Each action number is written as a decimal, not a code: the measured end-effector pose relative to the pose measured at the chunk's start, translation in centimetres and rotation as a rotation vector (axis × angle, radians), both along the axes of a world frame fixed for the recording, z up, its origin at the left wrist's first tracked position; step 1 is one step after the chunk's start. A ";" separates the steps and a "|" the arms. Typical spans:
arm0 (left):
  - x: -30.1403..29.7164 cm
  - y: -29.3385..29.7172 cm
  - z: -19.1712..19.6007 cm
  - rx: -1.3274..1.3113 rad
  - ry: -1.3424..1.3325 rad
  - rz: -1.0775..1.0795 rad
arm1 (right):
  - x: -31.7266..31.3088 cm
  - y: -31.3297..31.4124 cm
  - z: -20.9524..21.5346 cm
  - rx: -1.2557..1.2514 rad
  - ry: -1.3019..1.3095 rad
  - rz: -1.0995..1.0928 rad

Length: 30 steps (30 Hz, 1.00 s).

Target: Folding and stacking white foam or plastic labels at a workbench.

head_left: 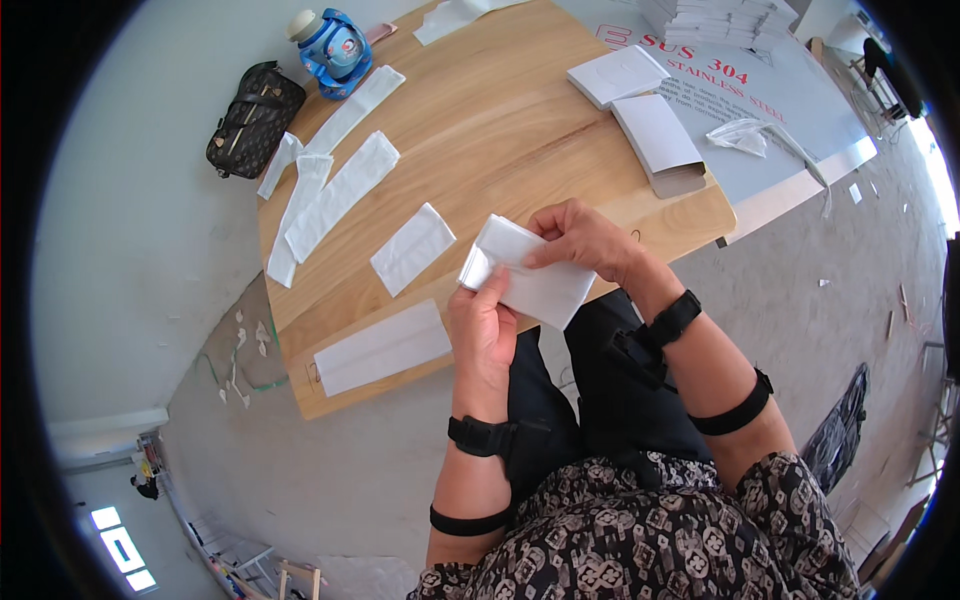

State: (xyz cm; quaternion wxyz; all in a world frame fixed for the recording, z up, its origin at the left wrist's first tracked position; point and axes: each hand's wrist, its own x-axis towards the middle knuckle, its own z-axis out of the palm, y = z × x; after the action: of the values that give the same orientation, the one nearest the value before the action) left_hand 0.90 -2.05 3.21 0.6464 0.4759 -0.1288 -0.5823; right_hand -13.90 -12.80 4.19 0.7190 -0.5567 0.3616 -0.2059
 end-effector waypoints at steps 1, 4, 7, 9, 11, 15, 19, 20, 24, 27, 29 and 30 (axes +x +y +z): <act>-0.3 0.1 0.1 -0.013 0.050 0.052 | -0.4 0.2 0.0 -0.002 -0.002 -0.006; -0.4 0.8 0.6 -0.046 0.126 0.129 | -2.1 1.6 -0.1 0.090 -0.149 -0.141; -0.5 1.3 1.4 -0.054 0.202 0.195 | -3.5 3.8 -0.4 0.319 -0.379 -0.278; -0.7 1.4 2.1 -0.042 0.245 0.236 | -3.7 5.2 -1.2 0.336 -0.546 -0.281; -1.0 1.5 2.9 -0.018 0.314 0.280 | -3.5 6.4 -1.4 0.343 -0.608 -0.262; -1.6 1.7 4.2 -0.001 0.324 0.286 | -2.8 7.4 -1.3 0.344 -0.586 -0.359; -1.7 1.9 4.9 0.022 0.317 0.328 | -2.7 7.6 -0.3 0.316 -0.619 -0.394; -1.7 1.9 4.9 0.013 0.327 0.330 | -2.7 7.6 -0.2 0.322 -0.647 -0.378; -2.1 2.1 5.8 0.025 0.343 0.318 | -2.8 7.8 -0.4 0.335 -0.701 -0.371; -2.3 2.1 5.5 0.044 0.377 0.315 | -2.9 8.0 -0.6 0.323 -0.754 -0.349; -2.5 2.0 5.4 0.057 0.344 0.314 | -2.9 8.2 -0.4 0.306 -0.741 -0.373; -2.5 2.1 5.5 0.057 0.341 0.313 | -2.9 8.2 -0.1 0.306 -0.743 -0.374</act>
State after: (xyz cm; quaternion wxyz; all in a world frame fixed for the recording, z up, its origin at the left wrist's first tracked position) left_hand -1.59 0.02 8.67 0.7276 0.4027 0.0740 -0.5505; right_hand -16.85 -4.58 4.06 0.8248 -0.2569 0.1993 -0.4626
